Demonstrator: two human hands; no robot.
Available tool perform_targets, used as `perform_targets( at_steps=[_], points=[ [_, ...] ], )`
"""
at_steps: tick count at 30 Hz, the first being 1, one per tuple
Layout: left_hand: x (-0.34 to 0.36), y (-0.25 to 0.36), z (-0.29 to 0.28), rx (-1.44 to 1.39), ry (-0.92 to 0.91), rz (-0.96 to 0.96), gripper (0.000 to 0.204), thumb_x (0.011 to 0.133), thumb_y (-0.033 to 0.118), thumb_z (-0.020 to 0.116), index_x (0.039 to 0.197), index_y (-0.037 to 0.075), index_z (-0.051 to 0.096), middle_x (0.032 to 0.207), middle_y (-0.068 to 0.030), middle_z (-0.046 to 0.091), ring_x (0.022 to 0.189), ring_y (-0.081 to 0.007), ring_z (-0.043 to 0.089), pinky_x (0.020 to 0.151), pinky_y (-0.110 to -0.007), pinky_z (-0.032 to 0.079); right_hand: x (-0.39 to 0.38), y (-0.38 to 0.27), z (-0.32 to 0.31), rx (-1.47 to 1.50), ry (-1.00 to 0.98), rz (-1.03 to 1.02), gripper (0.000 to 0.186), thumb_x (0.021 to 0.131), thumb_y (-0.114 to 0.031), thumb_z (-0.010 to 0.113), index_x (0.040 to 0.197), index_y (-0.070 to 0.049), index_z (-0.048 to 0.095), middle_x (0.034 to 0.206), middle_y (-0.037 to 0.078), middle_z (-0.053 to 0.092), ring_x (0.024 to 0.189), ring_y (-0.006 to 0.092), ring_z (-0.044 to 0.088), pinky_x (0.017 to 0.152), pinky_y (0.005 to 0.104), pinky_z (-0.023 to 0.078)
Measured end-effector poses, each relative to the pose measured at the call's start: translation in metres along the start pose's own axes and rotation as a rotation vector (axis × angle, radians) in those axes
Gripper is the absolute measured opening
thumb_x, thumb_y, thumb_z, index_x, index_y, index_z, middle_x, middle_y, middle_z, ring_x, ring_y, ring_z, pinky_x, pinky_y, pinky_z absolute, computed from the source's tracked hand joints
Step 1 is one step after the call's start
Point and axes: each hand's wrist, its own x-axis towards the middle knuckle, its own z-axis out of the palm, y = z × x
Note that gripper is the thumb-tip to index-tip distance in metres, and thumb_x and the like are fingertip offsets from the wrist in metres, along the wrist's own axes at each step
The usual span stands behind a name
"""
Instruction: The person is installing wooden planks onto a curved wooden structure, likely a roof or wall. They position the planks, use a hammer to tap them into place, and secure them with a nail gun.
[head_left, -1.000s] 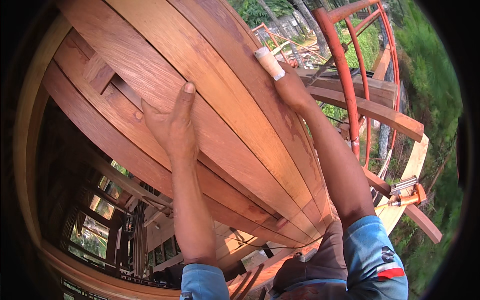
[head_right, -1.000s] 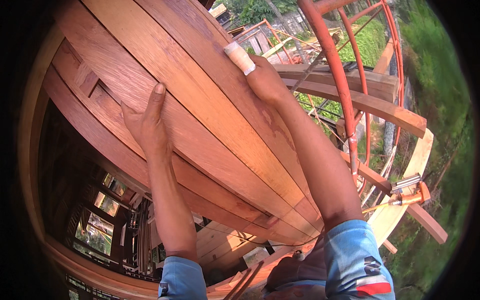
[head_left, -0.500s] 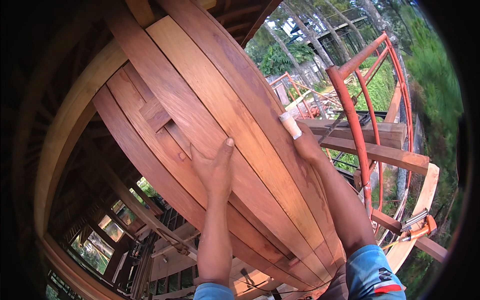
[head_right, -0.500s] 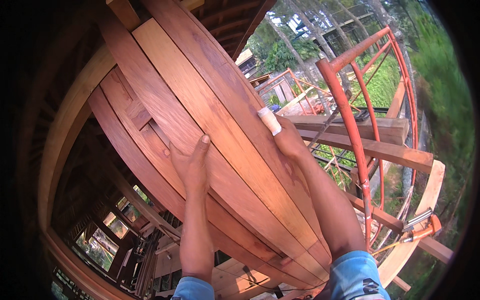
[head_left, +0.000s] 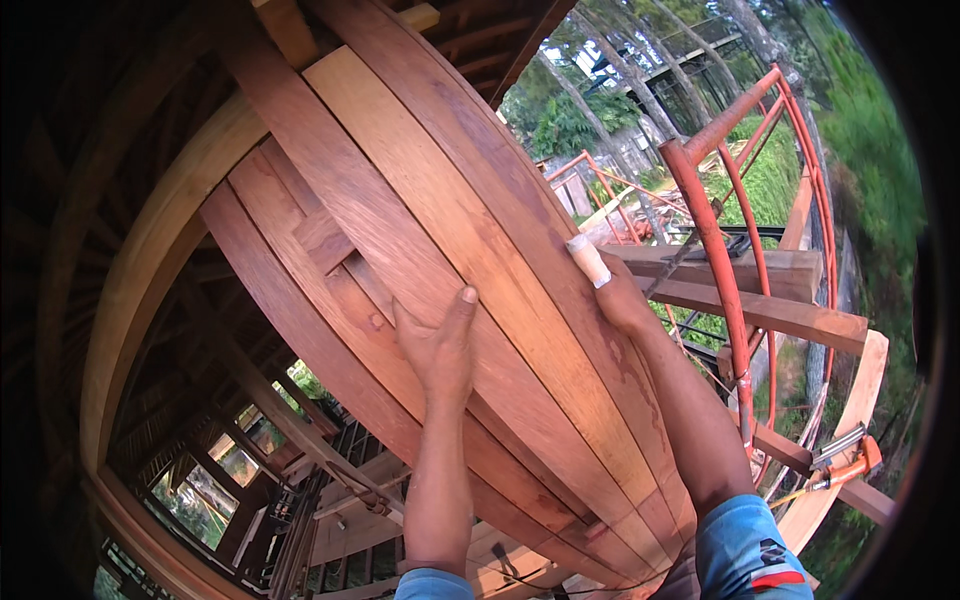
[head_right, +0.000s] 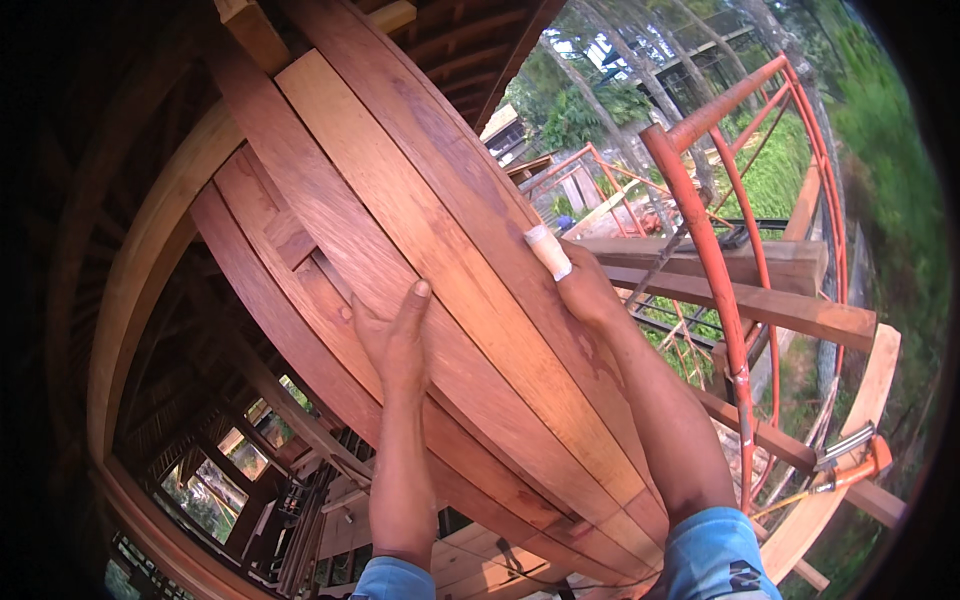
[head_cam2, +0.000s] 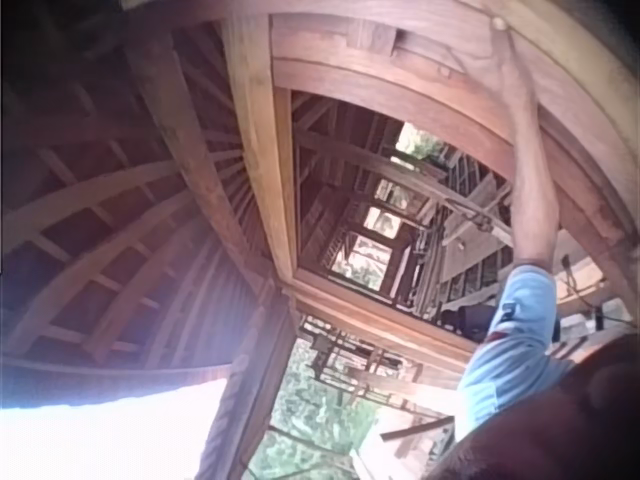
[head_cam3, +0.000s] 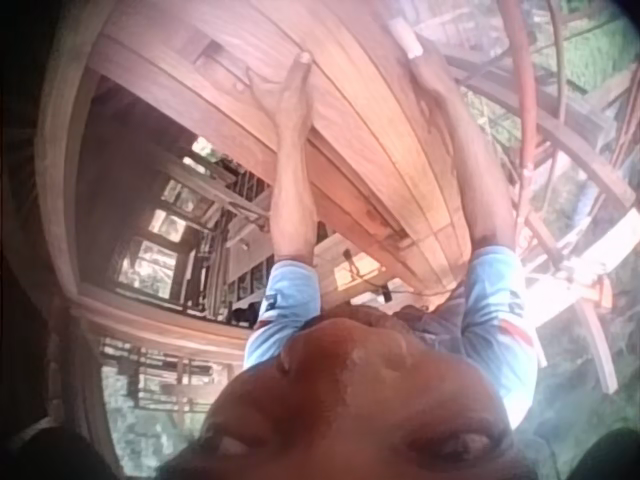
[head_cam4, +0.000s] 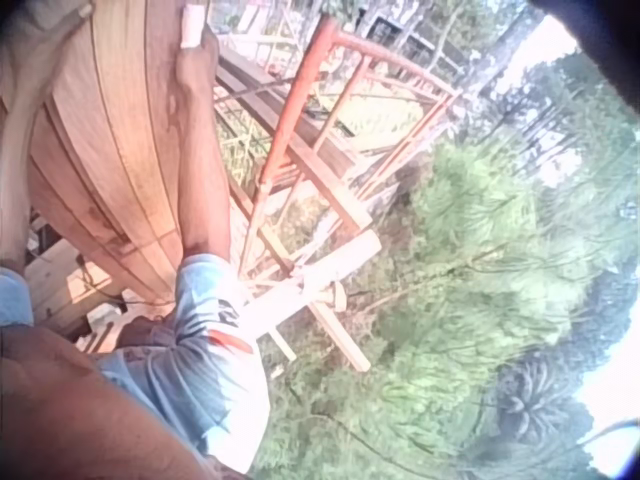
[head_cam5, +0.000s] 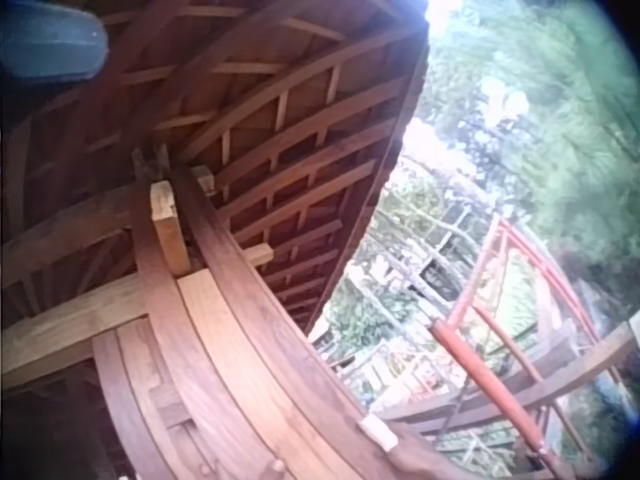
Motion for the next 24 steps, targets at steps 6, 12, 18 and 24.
perform_targets(
  at_steps=[6, 12, 18, 24],
  points=[
    [0.0, 0.001, -0.001, 0.028, -0.009, 0.012, 0.072, 0.087, 0.007, 0.08, 0.143, -0.006, 0.037, 0.135, -0.0178, 0.054, 0.122, -0.0236, 0.054, 0.106, -0.034, 0.044, -0.008, -0.015, -0.002, 0.007, 0.001, 0.032, 0.052, 0.101, -0.037, 0.055, 0.134, 0.003, 0.06, 0.12, 0.018, 0.069, 0.107, 0.0221, 0.063, 0.096, 0.0353, 0.046],
    [0.0, -0.001, -0.001, 0.015, -0.016, 0.016, 0.072, 0.087, 0.008, 0.081, 0.143, -0.005, 0.038, 0.134, -0.0177, 0.055, 0.121, -0.0234, 0.055, 0.106, -0.034, 0.044, -0.003, -0.004, -0.002, -0.012, 0.007, -0.015, 0.054, 0.101, -0.041, 0.056, 0.133, 0.002, 0.061, 0.121, 0.017, 0.069, 0.109, 0.0223, 0.063, 0.097, 0.0351, 0.046],
    [0.0, 0.0, -0.001, 0.002, -0.015, 0.031, 0.069, 0.088, 0.007, 0.08, 0.141, -0.006, 0.039, 0.133, -0.0174, 0.055, 0.12, -0.0231, 0.055, 0.106, -0.033, 0.044, -0.008, -0.012, 0.001, 0.029, 0.012, 0.029, 0.054, 0.102, -0.04, 0.055, 0.134, 0.003, 0.06, 0.122, 0.016, 0.069, 0.11, 0.021, 0.062, 0.098, 0.0347, 0.045],
    [-0.001, 0.0, 0.0, 0.04, 0.002, 0.011, 0.068, 0.088, 0.008, 0.08, 0.141, -0.006, 0.039, 0.131, -0.0174, 0.057, 0.118, -0.0232, 0.056, 0.105, -0.034, 0.045, -0.001, 0.0, -0.002, 0.021, -0.018, -0.006, 0.055, 0.102, -0.041, 0.055, 0.135, 0.003, 0.06, 0.122, 0.017, 0.069, 0.11, 0.0212, 0.062, 0.098, 0.0344, 0.045]
  ],
)
